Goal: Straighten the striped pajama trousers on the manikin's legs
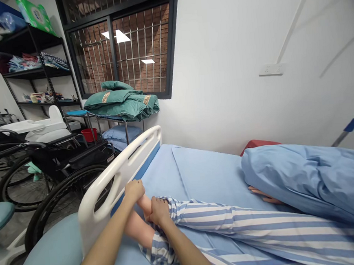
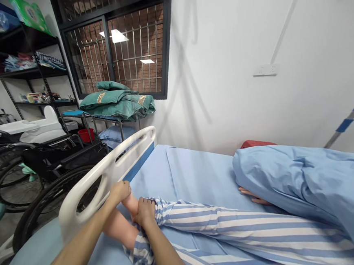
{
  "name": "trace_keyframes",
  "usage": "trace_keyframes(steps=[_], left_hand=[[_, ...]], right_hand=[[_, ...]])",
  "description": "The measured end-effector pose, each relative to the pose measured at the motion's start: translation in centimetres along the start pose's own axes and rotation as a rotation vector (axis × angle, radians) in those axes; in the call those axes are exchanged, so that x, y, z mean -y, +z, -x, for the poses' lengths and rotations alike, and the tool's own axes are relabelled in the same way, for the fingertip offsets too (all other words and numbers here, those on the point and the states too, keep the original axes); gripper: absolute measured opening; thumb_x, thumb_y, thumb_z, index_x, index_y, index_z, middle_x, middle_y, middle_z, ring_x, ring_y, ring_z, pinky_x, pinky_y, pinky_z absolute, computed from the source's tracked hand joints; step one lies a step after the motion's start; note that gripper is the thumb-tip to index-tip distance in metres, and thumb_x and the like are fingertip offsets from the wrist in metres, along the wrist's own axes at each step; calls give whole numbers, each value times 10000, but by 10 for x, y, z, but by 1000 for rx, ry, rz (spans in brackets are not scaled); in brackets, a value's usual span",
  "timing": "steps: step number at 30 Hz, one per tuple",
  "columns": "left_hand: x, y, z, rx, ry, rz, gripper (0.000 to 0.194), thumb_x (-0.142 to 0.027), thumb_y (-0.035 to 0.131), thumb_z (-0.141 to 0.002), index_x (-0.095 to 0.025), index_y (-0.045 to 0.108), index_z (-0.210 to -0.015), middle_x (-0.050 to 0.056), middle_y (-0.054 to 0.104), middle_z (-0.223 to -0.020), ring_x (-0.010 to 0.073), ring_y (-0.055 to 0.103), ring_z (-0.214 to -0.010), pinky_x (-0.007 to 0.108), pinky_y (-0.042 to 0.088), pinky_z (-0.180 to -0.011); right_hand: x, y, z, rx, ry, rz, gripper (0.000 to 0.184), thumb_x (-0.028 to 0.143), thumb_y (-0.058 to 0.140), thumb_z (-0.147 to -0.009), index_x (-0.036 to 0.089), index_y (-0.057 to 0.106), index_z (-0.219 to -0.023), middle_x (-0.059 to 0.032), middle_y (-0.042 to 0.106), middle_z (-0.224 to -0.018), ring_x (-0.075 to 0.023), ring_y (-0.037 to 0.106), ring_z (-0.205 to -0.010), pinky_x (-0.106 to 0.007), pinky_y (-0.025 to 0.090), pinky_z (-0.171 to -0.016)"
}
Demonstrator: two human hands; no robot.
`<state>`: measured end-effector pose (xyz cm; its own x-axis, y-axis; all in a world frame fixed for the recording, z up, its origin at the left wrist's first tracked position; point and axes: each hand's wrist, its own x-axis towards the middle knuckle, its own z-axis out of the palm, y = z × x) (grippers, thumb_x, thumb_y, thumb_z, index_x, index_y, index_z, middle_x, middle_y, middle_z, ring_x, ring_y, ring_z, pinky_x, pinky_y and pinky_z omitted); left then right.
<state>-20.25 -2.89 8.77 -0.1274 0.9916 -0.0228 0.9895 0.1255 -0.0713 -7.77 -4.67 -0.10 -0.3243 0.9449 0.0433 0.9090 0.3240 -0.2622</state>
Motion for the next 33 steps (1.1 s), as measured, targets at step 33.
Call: trace_keyframes(steps=[33], left_hand=[[-22, -5, -17, 50, 94, -126, 321, -136, 387, -786, -114, 648, -972, 203, 646, -922, 243, 618, -862, 362, 460, -730]], right_hand=[[-3, 0, -1, -19, -23, -35, 625, 470, 735, -466, 152, 528, -963, -127, 605, -975, -281, 550, -912, -368, 373, -798]])
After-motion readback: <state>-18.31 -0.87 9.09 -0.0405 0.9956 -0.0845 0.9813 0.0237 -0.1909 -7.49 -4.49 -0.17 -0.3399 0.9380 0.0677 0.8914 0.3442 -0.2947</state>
